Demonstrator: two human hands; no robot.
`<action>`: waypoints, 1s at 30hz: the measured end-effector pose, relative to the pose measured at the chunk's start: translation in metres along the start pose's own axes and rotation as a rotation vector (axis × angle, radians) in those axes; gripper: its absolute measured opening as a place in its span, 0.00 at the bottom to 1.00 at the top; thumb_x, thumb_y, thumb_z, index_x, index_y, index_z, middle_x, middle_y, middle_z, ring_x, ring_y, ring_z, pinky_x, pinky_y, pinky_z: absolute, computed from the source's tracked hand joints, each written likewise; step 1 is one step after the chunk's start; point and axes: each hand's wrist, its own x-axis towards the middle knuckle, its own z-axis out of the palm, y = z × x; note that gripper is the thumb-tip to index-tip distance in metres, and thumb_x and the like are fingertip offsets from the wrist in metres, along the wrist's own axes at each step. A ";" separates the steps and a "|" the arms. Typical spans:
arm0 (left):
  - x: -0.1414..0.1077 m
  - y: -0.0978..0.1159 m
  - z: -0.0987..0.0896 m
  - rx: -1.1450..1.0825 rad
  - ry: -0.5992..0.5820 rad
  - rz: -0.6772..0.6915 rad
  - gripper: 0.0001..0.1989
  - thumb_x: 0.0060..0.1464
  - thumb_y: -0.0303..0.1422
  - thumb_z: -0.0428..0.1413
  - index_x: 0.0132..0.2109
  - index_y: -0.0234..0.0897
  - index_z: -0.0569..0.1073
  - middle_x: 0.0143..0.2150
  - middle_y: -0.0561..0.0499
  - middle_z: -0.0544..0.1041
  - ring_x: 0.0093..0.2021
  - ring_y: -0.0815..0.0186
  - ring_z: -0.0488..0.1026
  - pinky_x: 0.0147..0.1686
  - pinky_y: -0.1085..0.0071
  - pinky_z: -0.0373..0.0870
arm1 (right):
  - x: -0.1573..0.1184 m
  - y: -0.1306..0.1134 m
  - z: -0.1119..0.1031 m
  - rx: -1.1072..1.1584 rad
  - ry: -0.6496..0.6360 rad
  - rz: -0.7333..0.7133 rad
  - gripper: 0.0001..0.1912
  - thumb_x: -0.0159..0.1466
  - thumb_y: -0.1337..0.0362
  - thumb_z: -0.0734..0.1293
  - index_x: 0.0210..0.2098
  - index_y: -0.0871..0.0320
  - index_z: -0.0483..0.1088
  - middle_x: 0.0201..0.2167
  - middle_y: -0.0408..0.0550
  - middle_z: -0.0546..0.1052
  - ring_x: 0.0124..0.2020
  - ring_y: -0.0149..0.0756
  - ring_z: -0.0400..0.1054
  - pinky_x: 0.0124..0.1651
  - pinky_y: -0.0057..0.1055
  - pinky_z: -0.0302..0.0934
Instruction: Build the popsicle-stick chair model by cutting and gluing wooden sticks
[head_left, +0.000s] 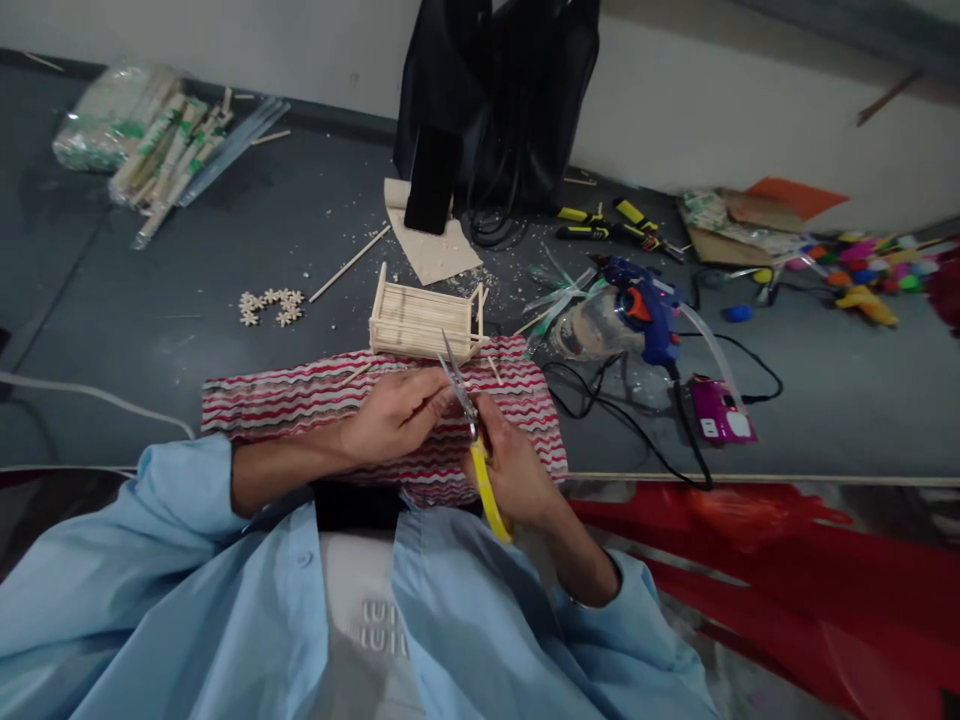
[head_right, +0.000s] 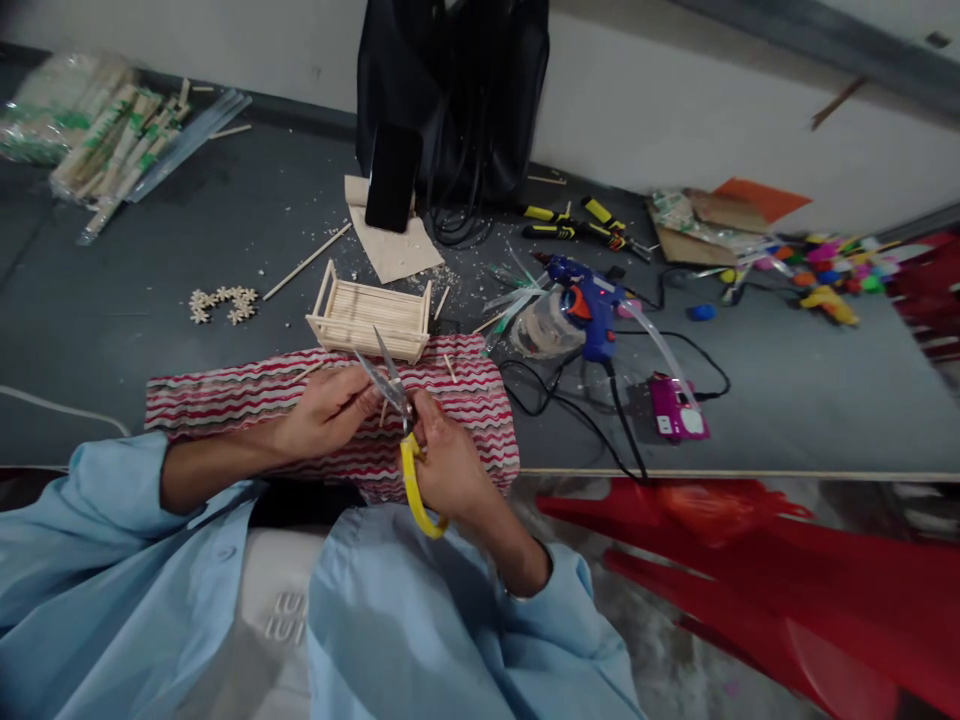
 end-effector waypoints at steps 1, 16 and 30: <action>0.000 0.001 0.000 -0.032 0.006 -0.019 0.11 0.65 0.27 0.47 0.32 0.37 0.64 0.25 0.56 0.70 0.26 0.73 0.67 0.28 0.77 0.61 | 0.000 -0.002 -0.001 0.000 -0.018 0.003 0.16 0.50 0.72 0.60 0.38 0.52 0.57 0.23 0.34 0.62 0.21 0.30 0.55 0.27 0.28 0.47; -0.002 0.006 0.001 -0.196 -0.033 -0.161 0.15 0.67 0.33 0.45 0.31 0.36 0.66 0.23 0.55 0.66 0.24 0.73 0.62 0.26 0.76 0.59 | 0.001 0.005 0.005 -0.004 0.042 -0.070 0.16 0.49 0.71 0.61 0.38 0.53 0.61 0.24 0.37 0.64 0.25 0.32 0.56 0.29 0.29 0.51; -0.005 0.006 0.008 -0.809 -0.117 -0.671 0.23 0.60 0.52 0.52 0.31 0.35 0.69 0.20 0.58 0.59 0.18 0.74 0.53 0.16 0.76 0.50 | 0.003 0.001 0.000 -0.023 -0.015 -0.074 0.19 0.50 0.70 0.60 0.42 0.55 0.65 0.29 0.42 0.72 0.27 0.35 0.63 0.32 0.30 0.57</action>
